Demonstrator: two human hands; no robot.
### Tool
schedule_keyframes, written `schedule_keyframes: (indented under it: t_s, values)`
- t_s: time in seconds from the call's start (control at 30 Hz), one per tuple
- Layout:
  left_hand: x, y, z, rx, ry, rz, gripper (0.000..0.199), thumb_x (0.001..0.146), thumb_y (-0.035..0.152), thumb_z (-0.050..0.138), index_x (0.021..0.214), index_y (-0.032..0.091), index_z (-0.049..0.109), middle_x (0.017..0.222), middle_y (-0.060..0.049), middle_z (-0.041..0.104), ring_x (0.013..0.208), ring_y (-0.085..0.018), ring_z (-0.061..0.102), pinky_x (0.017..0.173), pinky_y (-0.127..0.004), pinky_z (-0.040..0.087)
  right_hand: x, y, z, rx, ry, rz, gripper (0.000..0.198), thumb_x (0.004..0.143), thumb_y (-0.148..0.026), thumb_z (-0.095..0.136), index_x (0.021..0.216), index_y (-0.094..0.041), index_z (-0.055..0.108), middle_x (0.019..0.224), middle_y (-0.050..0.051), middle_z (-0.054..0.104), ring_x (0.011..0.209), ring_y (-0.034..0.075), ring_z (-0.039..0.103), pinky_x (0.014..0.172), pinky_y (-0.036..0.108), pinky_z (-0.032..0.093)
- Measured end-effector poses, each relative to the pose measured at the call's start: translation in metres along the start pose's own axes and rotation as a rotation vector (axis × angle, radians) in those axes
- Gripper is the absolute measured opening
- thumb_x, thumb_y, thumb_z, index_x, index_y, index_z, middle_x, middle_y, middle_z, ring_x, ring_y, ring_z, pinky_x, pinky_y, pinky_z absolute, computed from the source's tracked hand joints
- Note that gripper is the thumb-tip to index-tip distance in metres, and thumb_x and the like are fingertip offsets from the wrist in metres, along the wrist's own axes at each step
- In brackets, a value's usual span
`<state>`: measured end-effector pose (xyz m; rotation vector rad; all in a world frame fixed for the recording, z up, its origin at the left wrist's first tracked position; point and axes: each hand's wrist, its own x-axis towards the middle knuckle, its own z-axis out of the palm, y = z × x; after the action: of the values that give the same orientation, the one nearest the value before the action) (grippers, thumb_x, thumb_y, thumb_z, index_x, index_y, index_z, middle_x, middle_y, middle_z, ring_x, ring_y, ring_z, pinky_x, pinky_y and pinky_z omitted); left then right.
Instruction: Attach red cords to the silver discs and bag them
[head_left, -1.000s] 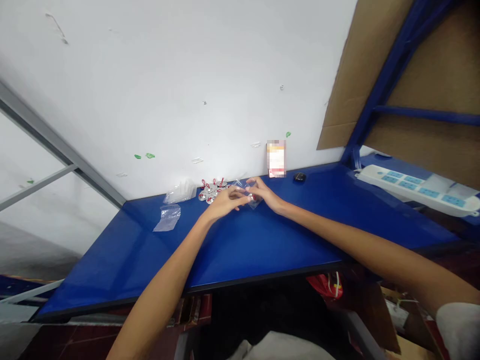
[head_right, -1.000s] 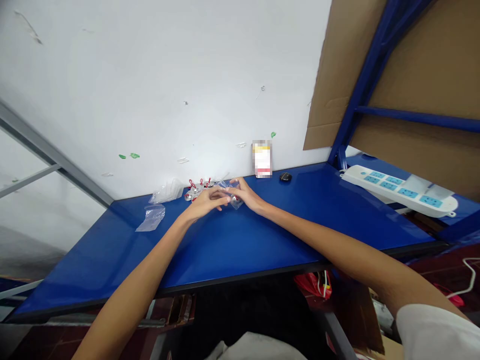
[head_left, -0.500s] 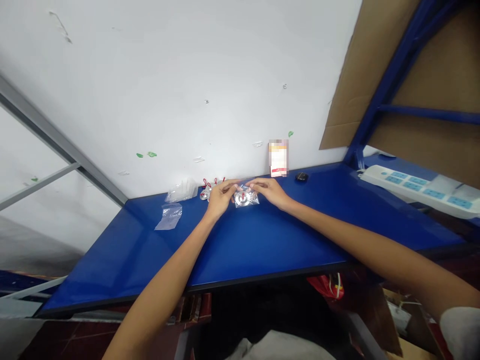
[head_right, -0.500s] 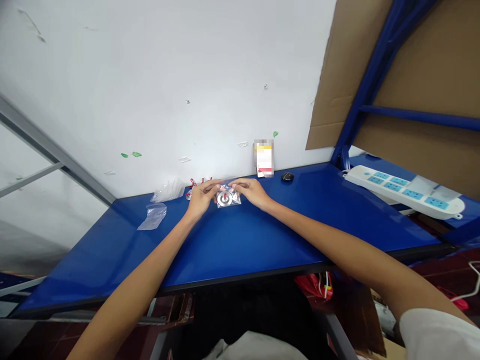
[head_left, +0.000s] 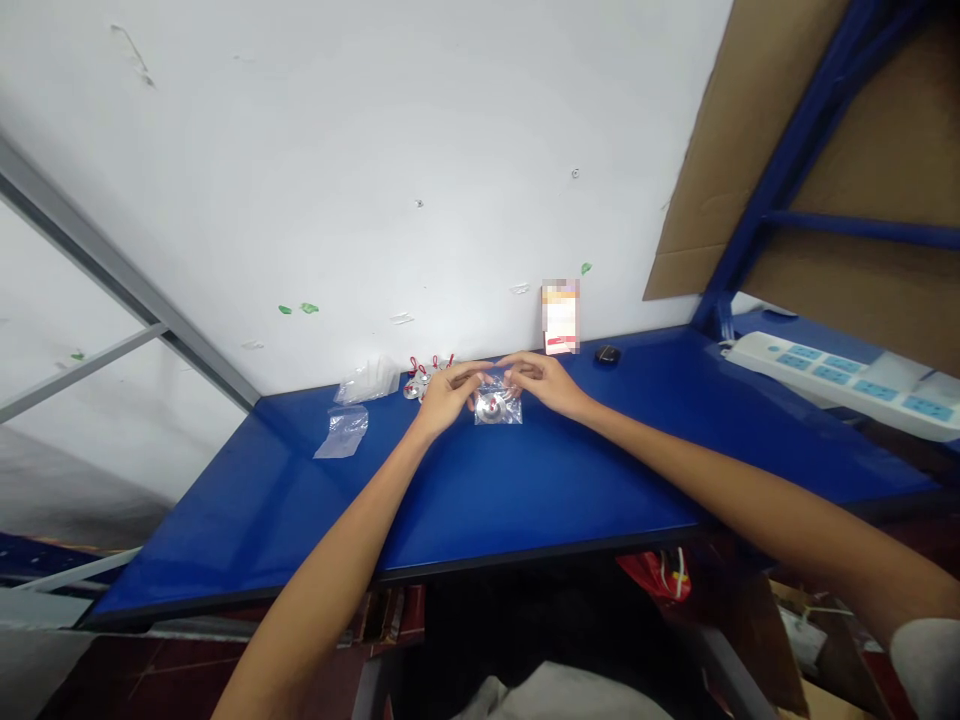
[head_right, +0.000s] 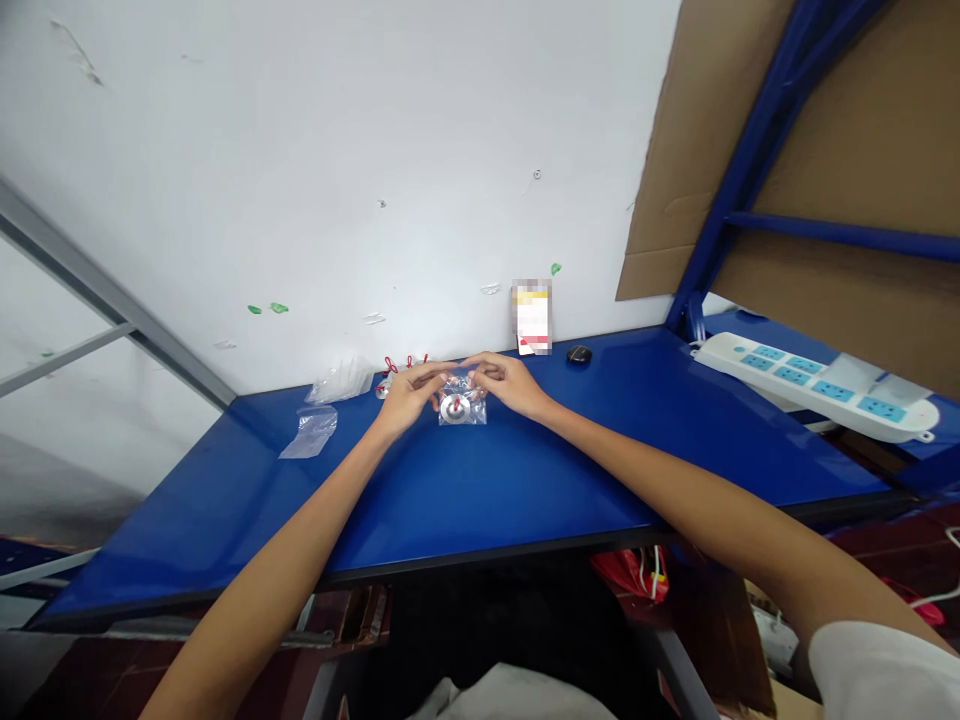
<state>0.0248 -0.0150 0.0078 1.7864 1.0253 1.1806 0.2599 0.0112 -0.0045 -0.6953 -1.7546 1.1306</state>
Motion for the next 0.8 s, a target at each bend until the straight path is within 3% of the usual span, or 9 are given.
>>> schedule_keyframes:
  t_s: [0.13, 0.33, 0.53, 0.7, 0.8]
  values:
    - [0.000, 0.000, 0.003, -0.041, -0.028, -0.005, 0.046, 0.094, 0.047, 0.072, 0.129, 0.017, 0.077, 0.105, -0.010, 0.080, 0.068, -0.017, 0.068, 0.063, -0.030, 0.060, -0.001, 0.002, 0.001, 0.041, 0.013, 0.055, 0.035, 0.090, -0.049, 0.076, 0.114, -0.023, 0.080, 0.080, 0.003, 0.079, 0.071, 0.024, 0.075, 0.073, 0.041, 0.063]
    - [-0.001, -0.001, 0.002, -0.081, 0.017, -0.013, 0.034, 0.093, 0.044, 0.070, 0.110, 0.017, 0.081, 0.105, -0.009, 0.080, 0.071, -0.018, 0.068, 0.066, -0.032, 0.061, -0.002, 0.001, -0.002, 0.131, 0.000, 0.019, 0.024, 0.093, -0.040, 0.070, 0.107, -0.023, 0.081, 0.086, 0.003, 0.079, 0.073, 0.022, 0.075, 0.074, 0.037, 0.060]
    - [-0.003, 0.001, -0.001, -0.140, -0.033, -0.047, 0.030, 0.094, 0.039, 0.063, 0.101, 0.015, 0.080, 0.099, -0.011, 0.077, 0.078, -0.019, 0.069, 0.067, -0.030, 0.060, -0.002, -0.001, -0.006, 0.163, -0.095, 0.066, 0.033, 0.094, -0.048, 0.065, 0.106, -0.020, 0.079, 0.098, 0.007, 0.080, 0.085, 0.025, 0.077, 0.082, 0.038, 0.062]
    - [-0.002, -0.008, 0.009, -0.047, 0.023, -0.043, 0.034, 0.088, 0.043, 0.078, 0.109, 0.018, 0.068, 0.089, -0.005, 0.072, 0.067, -0.016, 0.067, 0.060, -0.027, 0.056, 0.001, 0.009, 0.004, 0.089, 0.025, 0.107, 0.039, 0.083, -0.046, 0.083, 0.111, -0.023, 0.069, 0.076, -0.001, 0.074, 0.069, 0.021, 0.073, 0.071, 0.036, 0.063]
    - [-0.003, -0.011, 0.013, -0.029, 0.021, -0.057, 0.040, 0.089, 0.041, 0.078, 0.119, 0.020, 0.062, 0.091, -0.004, 0.073, 0.067, -0.015, 0.069, 0.061, -0.026, 0.056, 0.003, 0.016, 0.005, 0.029, -0.006, 0.136, 0.033, 0.081, -0.041, 0.084, 0.104, -0.021, 0.071, 0.074, 0.000, 0.074, 0.066, 0.019, 0.072, 0.066, 0.032, 0.062]
